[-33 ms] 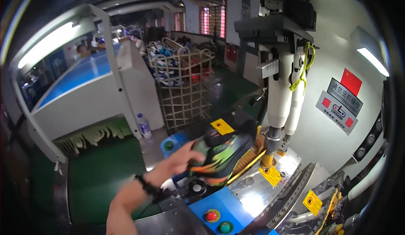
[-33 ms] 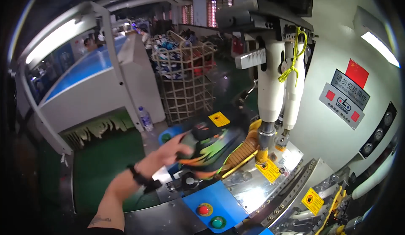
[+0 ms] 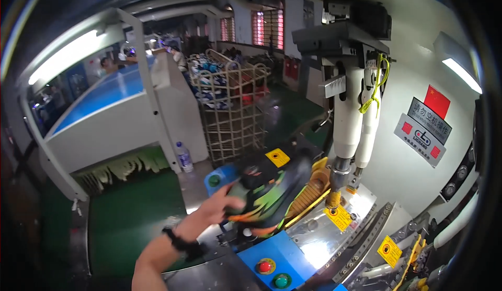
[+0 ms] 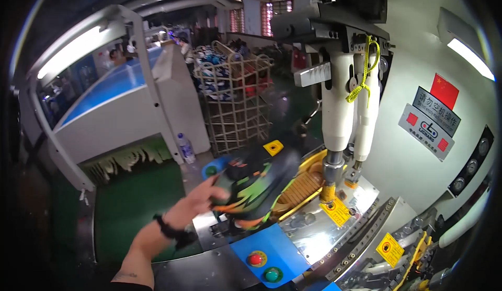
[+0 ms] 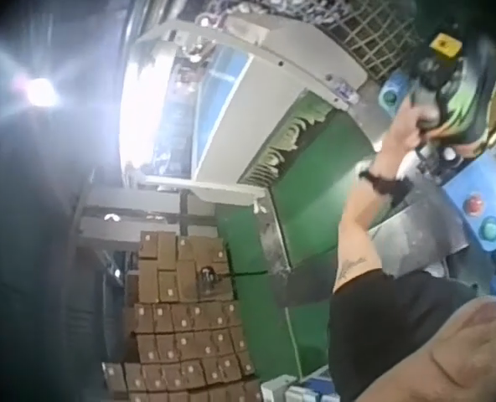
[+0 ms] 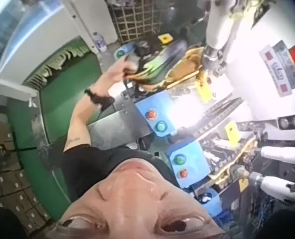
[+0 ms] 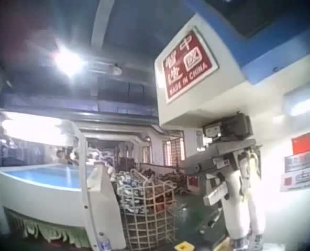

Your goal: The person is operating shoe manufacturing machinery, including placing shoe uppers into a machine for lasting or sole attaching and checking the quality of the shoes.

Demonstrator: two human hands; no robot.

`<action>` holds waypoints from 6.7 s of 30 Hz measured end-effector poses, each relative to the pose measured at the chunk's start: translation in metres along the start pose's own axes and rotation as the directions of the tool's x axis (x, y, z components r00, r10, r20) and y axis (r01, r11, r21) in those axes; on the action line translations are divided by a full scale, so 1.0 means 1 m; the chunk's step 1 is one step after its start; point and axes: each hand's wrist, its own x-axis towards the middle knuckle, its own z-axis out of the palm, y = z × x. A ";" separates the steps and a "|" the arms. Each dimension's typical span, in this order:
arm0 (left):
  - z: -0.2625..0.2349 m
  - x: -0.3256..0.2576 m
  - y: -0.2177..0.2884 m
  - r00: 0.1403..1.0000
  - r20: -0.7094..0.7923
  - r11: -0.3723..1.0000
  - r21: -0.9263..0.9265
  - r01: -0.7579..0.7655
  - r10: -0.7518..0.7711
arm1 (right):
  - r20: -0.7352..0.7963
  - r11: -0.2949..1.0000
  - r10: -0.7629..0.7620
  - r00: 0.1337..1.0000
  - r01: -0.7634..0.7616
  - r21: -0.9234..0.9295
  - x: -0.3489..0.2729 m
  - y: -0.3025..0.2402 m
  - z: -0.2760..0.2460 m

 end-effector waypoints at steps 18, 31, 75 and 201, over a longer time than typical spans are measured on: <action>0.040 -0.480 -0.163 0.638 -0.732 0.926 -0.026 -0.377 0.239 | 0.369 0.763 -0.261 0.892 -0.043 0.645 -0.140 -0.169 0.049; -0.033 -0.504 -0.083 0.890 -0.354 0.790 0.613 -0.010 0.286 | -0.116 0.257 -0.443 0.889 0.250 0.934 -0.088 -0.344 0.236; -0.038 -0.544 -0.037 0.761 -0.573 0.953 0.185 -0.240 0.303 | 0.776 0.235 -0.298 0.556 -0.745 0.625 -0.115 -0.447 0.260; -0.007 -0.331 -0.254 0.917 0.110 0.181 0.983 -0.042 -0.383 | -0.864 0.929 0.340 0.371 -0.275 0.248 -0.161 0.044 -0.345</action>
